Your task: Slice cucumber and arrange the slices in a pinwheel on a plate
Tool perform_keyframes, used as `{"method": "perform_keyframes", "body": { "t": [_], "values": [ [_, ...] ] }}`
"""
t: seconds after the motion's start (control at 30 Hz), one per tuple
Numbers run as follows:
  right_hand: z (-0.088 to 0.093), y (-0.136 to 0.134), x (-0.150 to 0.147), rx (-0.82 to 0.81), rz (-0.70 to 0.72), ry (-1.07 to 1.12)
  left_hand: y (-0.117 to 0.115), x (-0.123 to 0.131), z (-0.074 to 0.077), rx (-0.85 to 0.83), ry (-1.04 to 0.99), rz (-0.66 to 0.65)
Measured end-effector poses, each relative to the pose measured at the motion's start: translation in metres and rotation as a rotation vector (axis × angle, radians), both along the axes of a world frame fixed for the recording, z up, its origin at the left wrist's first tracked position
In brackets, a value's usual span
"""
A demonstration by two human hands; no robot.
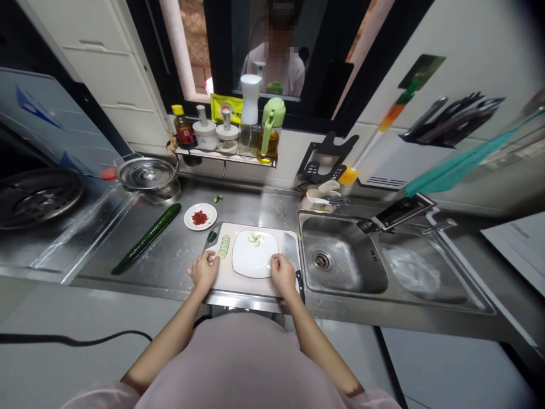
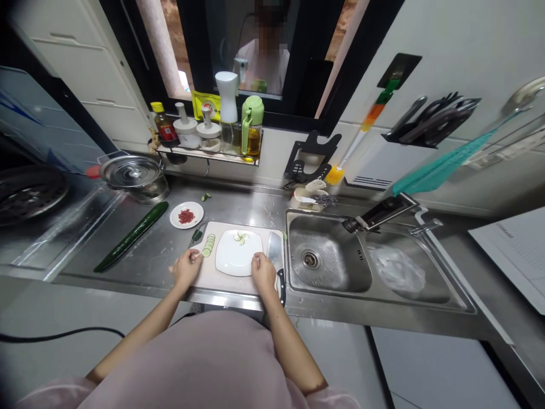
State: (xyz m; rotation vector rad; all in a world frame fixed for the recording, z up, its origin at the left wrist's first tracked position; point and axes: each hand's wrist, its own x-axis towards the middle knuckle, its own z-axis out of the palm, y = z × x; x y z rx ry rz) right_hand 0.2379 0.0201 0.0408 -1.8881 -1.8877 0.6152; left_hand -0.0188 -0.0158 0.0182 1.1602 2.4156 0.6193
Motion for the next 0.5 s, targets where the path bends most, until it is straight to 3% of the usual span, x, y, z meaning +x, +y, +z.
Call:
{"method": "perform_keyframes", "body": {
  "t": [0.5],
  "values": [
    [0.001,-0.007,0.002,0.017,0.01,0.045,0.015,0.005,-0.001,-0.082,0.072,-0.055]
  ]
}}
